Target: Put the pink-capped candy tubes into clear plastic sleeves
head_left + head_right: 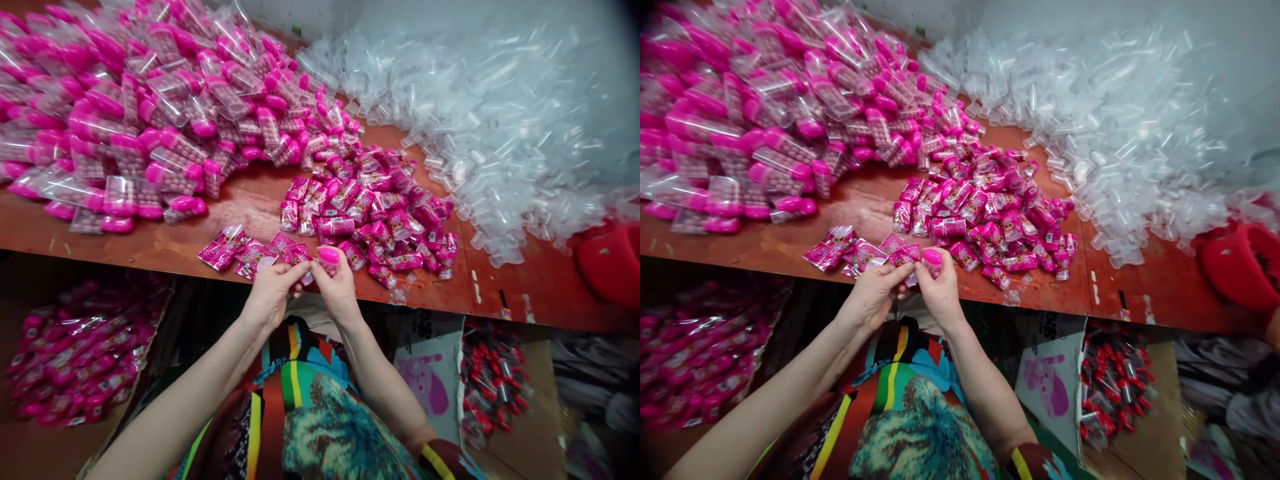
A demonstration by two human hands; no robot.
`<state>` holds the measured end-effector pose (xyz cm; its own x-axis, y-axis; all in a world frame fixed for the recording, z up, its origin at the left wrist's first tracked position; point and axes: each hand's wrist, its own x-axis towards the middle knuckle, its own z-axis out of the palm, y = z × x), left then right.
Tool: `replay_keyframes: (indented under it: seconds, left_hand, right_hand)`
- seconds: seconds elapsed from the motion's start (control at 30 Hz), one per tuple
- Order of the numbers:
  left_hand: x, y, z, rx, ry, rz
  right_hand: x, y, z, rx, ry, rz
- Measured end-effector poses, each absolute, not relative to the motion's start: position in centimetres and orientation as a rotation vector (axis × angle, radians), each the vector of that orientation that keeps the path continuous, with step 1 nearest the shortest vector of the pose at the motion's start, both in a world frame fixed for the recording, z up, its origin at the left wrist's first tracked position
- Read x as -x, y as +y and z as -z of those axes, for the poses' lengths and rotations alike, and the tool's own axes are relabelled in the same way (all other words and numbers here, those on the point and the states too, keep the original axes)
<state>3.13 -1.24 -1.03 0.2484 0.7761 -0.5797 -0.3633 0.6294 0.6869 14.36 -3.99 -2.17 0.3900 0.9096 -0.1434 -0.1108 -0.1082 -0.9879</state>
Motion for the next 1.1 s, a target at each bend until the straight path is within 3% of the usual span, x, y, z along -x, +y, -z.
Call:
replay_keyframes:
  seconds: [0.2,0.47,0.8,1.1]
  left_hand:
    - [-2.6,-1.4,0.2,-0.443,0.953,-0.767]
    - [-2.4,-1.0,0.2,-0.341,1.054,-0.919]
    - [-2.9,-1.4,0.6,-0.373,0.963,-0.893]
    - [-2.9,-1.5,0.1,-0.429,0.908,-0.772]
  right_hand:
    - [-15.2,-3.4,1.7,1.387,-0.862,-1.074]
    - [-15.9,-4.7,0.5,1.094,-0.483,-1.423]
    - [-14.4,-6.5,1.2,1.288,-0.599,-1.284]
    - [-14.1,-6.8,1.4,1.255,-0.672,-1.399]
